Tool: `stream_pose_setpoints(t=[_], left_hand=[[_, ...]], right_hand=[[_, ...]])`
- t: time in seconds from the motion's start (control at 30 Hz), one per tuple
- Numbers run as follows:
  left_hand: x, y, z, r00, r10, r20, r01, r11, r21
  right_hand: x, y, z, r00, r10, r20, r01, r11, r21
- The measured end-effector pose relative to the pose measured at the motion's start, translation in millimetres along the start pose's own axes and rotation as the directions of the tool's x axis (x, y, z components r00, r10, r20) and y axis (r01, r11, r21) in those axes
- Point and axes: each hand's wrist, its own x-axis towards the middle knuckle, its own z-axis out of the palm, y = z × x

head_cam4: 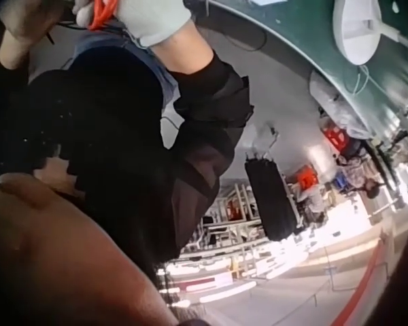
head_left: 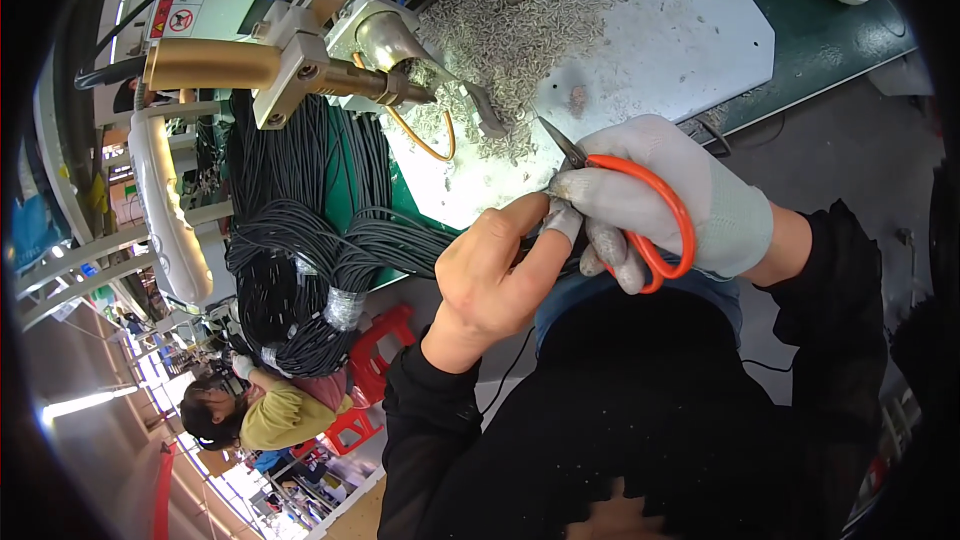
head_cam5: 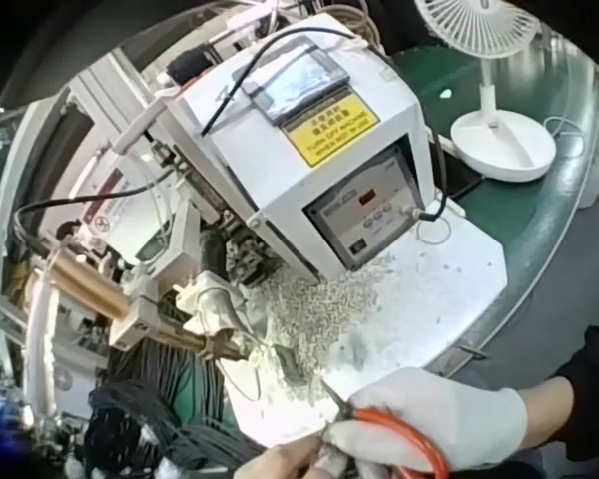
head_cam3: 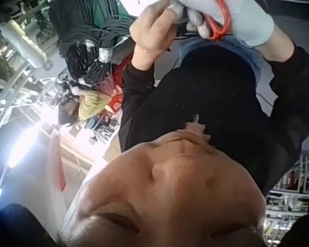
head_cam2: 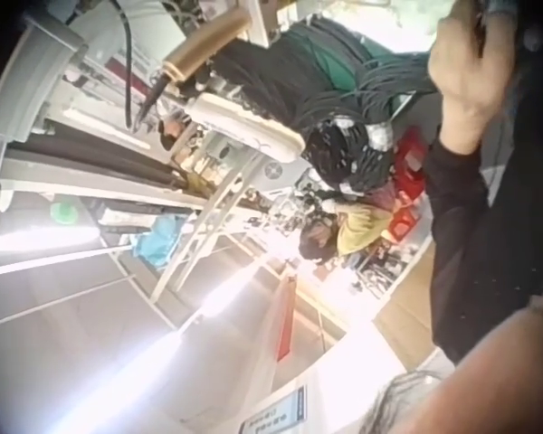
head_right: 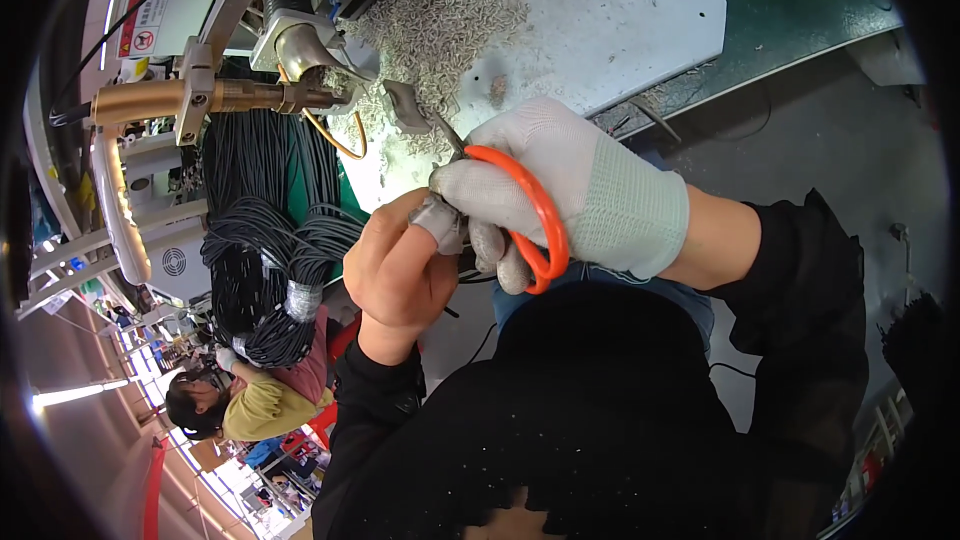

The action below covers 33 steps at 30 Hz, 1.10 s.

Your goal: The person trims the ends of wires using shears, places them into a machine for processing, and then trims them again before setting the cables aside.

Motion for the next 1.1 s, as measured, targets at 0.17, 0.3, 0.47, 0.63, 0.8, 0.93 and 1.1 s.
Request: stream_pose_setpoints(t=[0.17, 0.3, 0.47, 0.63, 0.8, 0.93, 1.1], left_hand=[[-14, -11, 10, 0.996, 0.035, -0.082, -0.036, 0.999, -0.020], [-22, -11, 13, 0.990, -0.019, -0.137, 0.011, 0.998, -0.059], [-28, -8, 3, 0.986, -0.154, 0.064, 0.165, 0.953, -0.253], [-24, 7, -5, 0.740, -0.626, 0.244, 0.425, 0.154, -0.892], [-15, 3, -20, 0.618, -0.619, 0.485, 0.481, -0.191, -0.856], [-19, 9, -21, 0.564, -0.742, 0.363, 0.594, 0.058, -0.803], [-16, 8, -14, 0.544, -0.775, 0.323, 0.583, 0.072, -0.810]], right_hand=[[5, 2, 4, 0.999, -0.035, -0.023, 0.034, 0.999, -0.042], [3, -6, 12, 0.996, -0.048, -0.081, 0.026, 0.969, -0.248], [11, 7, 4, 0.965, 0.215, 0.152, -0.221, 0.975, 0.026], [14, 22, 22, 0.843, -0.524, 0.118, 0.455, 0.581, -0.675], [12, 23, 23, 0.756, -0.649, 0.088, 0.377, 0.321, -0.869], [22, 27, 18, 0.636, -0.756, 0.156, 0.392, 0.142, -0.909], [20, 33, 18, 0.579, -0.764, 0.284, 0.309, -0.117, -0.944]])
